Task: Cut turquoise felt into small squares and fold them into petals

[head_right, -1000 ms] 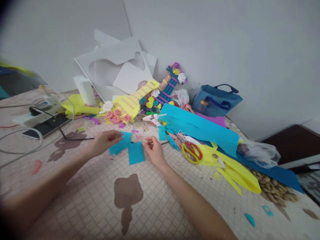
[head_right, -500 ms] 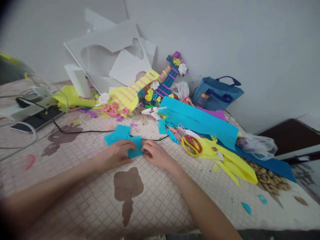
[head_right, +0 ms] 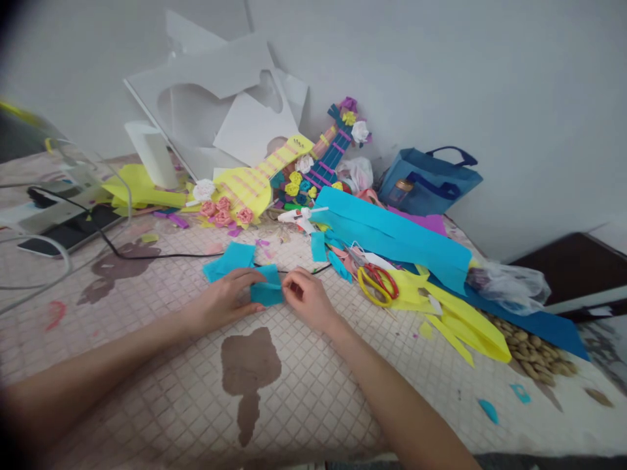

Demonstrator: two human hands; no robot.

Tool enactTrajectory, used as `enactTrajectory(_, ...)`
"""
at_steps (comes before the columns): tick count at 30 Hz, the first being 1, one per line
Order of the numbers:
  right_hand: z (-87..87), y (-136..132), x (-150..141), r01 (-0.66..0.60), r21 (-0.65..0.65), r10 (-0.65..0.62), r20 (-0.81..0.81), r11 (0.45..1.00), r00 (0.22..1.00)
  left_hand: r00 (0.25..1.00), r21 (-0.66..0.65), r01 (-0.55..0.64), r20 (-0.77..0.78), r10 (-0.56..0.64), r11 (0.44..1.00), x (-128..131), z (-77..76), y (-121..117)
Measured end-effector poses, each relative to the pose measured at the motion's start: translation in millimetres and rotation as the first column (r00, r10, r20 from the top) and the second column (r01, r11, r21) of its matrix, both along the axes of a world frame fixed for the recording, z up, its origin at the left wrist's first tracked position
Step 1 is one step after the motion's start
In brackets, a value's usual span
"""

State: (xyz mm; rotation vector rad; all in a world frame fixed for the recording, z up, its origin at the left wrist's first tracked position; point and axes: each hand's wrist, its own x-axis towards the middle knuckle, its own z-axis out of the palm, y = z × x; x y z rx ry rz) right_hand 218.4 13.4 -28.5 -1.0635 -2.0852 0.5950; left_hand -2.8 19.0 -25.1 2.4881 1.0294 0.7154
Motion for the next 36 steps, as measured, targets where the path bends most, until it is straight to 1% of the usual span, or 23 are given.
enactTrajectory(2, 7.7, 0.1, 6.0, 0.037, 0.045, -0.037, -0.020, 0.998, 0.999, 0.998, 0.023, -0.053, 0.047, 0.052, 0.998, 0.3, -2.6, 0.1)
enactTrajectory(4, 19.4, -1.6, 14.6, -0.009, 0.059, 0.007, 0.024, 0.998, 1.000, 0.992, 0.016, -0.101, 0.073, 0.100, 0.995, -0.6, -5.0, 0.6)
enactTrajectory(5, 25.6, -3.3, 18.7, -0.072, 0.030, 0.069, 0.072, 0.997, 0.995, 0.991, 0.005, -0.118, 0.070, 0.118, 0.993, -1.4, -5.9, 1.1)
enactTrajectory(6, 31.3, -5.6, 22.3, -0.143, -0.029, 0.146, 0.123, 0.989, 0.982, 0.990, -0.010, -0.130, 0.058, 0.130, 0.991, -2.1, -6.6, 1.6)
enactTrajectory(8, 38.8, -11.6, 26.1, -0.273, -0.185, 0.308, 0.198, 0.944, 0.931, 0.988, -0.044, -0.151, 0.032, 0.152, 0.988, -2.3, -7.4, 2.7)
enactTrajectory(10, 40.0, -17.8, 25.3, -0.363, -0.296, 0.435, 0.229, 0.883, 0.871, 0.982, -0.062, -0.186, 0.006, 0.186, 0.981, 0.6, -7.0, 4.2)
enactTrajectory(12, 36.3, -22.6, 22.1, -0.400, -0.327, 0.487, 0.253, 0.856, 0.836, 0.969, -0.041, -0.247, -0.039, 0.246, 0.968, 6.6, -5.5, 6.0)
enactTrajectory(15, 28.9, -26.6, 19.3, -0.388, -0.337, 0.485, 0.277, 0.857, 0.830, 0.935, 0.018, -0.317, -0.164, 0.316, 0.948, 16.9, -1.1, 8.8)
enactTrajectory(18, 23.9, -28.5, 21.3, -0.376, -0.354, 0.478, 0.268, 0.856, 0.836, 0.910, 0.022, -0.342, -0.241, 0.337, 0.939, 21.8, 2.6, 11.9)
enactTrajectory(22, 18.1, -30.5, 23.8, -0.365, -0.297, 0.439, 0.241, 0.882, 0.865, 0.928, -0.006, -0.332, -0.183, 0.325, 0.943, 20.5, 2.4, 15.1)
enactTrajectory(24, 15.7, -31.2, 23.9, -0.359, -0.280, 0.423, 0.212, 0.890, 0.881, 0.942, 0.009, -0.306, -0.143, 0.304, 0.952, 19.9, 2.2, 14.1)
enactTrajectory(27, 14.2, -32.1, 24.3, -0.347, -0.280, 0.397, 0.147, 0.895, 0.906, 0.958, 0.095, -0.258, -0.103, 0.267, 0.962, 18.6, 6.7, 10.4)
enactTrajectory(29, 14.3, -33.2, 24.5, -0.339, -0.275, 0.378, 0.106, 0.900, 0.920, 0.965, 0.165, -0.228, -0.092, 0.245, 0.960, 14.7, 14.3, 11.2)
enactTrajectory(31, 14.6, -34.7, 24.2, -0.330, -0.260, 0.364, 0.090, 0.907, 0.927, 0.964, 0.228, -0.224, -0.089, 0.250, 0.947, 6.8, 24.3, 19.1)
enactTrajectory(34, 14.1, -37.5, 22.6, -0.310, -0.233, 0.343, 0.113, 0.922, 0.933, 0.950, 0.306, -0.238, -0.122, 0.286, 0.922, -9.8, 38.2, 42.3)
enactTrajectory(36, 12.7, -39.4, 21.6, -0.292, -0.217, 0.325, 0.135, 0.931, 0.936, 0.930, 0.349, -0.284, -0.125, 0.345, 0.893, -18.6, 43.5, 56.1)
